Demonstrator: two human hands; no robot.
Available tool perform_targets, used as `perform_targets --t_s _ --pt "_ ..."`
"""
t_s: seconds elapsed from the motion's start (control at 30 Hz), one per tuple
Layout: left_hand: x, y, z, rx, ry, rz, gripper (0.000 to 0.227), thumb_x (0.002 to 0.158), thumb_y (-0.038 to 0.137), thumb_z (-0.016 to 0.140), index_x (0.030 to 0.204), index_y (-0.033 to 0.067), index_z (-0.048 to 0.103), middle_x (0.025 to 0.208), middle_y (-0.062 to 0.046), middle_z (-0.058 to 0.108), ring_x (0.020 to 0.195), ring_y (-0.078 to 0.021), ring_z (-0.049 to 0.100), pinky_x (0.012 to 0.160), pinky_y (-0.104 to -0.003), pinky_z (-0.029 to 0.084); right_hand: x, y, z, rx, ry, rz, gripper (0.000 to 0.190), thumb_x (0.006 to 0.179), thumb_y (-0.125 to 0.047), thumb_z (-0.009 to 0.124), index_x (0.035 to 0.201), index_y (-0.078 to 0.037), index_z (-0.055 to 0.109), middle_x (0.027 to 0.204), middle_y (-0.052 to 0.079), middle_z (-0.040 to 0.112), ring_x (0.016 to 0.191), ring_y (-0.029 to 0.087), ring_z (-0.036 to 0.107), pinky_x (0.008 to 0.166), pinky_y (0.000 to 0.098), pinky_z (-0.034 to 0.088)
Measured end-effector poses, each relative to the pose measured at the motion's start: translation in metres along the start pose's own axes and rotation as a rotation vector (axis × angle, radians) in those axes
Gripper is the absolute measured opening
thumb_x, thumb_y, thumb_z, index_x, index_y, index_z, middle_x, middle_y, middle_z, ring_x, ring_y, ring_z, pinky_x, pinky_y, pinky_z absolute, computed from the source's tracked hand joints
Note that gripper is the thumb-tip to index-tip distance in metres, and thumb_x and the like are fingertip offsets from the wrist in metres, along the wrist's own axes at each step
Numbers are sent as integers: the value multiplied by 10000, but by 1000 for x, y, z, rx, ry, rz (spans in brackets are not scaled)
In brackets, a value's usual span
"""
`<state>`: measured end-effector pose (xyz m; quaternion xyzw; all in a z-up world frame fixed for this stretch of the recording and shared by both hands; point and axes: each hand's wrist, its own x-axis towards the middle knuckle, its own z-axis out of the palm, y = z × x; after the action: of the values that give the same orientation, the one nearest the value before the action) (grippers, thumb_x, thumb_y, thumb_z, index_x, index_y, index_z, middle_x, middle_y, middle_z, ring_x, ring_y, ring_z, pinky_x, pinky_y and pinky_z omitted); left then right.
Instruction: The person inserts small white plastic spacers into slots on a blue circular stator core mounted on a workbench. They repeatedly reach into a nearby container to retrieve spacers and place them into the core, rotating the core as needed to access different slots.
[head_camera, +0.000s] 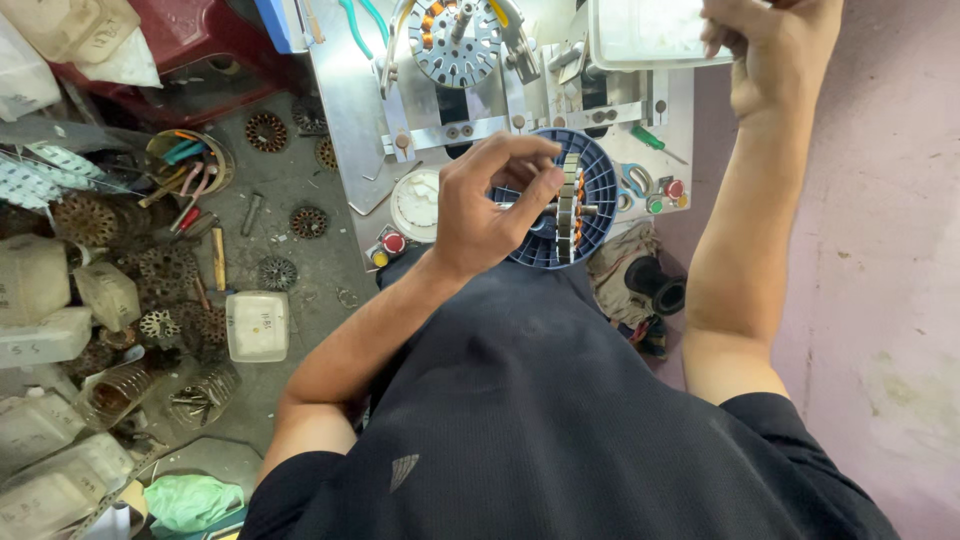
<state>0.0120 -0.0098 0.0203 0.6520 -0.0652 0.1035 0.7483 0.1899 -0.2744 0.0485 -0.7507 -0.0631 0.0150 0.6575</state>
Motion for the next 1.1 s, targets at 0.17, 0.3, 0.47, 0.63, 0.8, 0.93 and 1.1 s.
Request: perform_targets --t_s 0.17,0.3,0.47,0.63,0.8,0.93,1.1 --pt "18 8 7 -24 -75 91 267 1003 154 752 1236 47 681 1089 -49 722 922 -99 742 775 -234 649 -88 -36 41 287 -308 39 98 970 111 736 922 33 700 772 127 687 578 140 643 501 237 507" --pt "22 15 10 26 -79 174 124 1032 115 763 1146 92 720 1071 -26 728 882 -89 746 759 -204 649 -137 -55 66 105 -180 70 108 943 106 779 988 56 695 901 124 683 670 124 652 572 224 523" --pt "15 21 13 116 -111 281 146 940 68 814 1064 78 738 999 -45 741 890 -132 739 760 -244 617 -156 -67 70 74 -145 -30 112 1023 96 707 1109 47 655 867 122 713 699 135 697 602 226 570" --pt "10 21 9 108 -168 253 154 932 24 804 1073 63 758 1016 -61 756 901 -153 764 784 -263 635 -164 -62 70 -96 -206 -104 71 1037 117 654 1085 68 638 953 150 720 799 173 753 676 246 613" --pt "5 16 5 21 -205 233 168 929 23 807 1084 59 756 1080 -90 749 942 -177 768 833 -281 655 -167 -55 72 -210 -201 -218 121 991 111 693 1082 42 652 1021 135 695 852 148 697 710 243 589" --pt "-4 9 5 73 -176 292 159 874 -18 810 1012 34 751 1056 -96 741 937 -189 755 822 -296 625 -168 -52 77 -371 -200 -278 155 913 110 722 1000 -15 698 930 101 677 687 119 603 568 231 445" --pt "-8 3 5 134 -110 373 152 824 -67 774 950 9 737 1000 -92 736 875 -185 747 776 -298 619 -177 -57 92 -586 -131 -414 208 931 75 752 1109 1 675 977 103 693 849 173 704 710 286 568"
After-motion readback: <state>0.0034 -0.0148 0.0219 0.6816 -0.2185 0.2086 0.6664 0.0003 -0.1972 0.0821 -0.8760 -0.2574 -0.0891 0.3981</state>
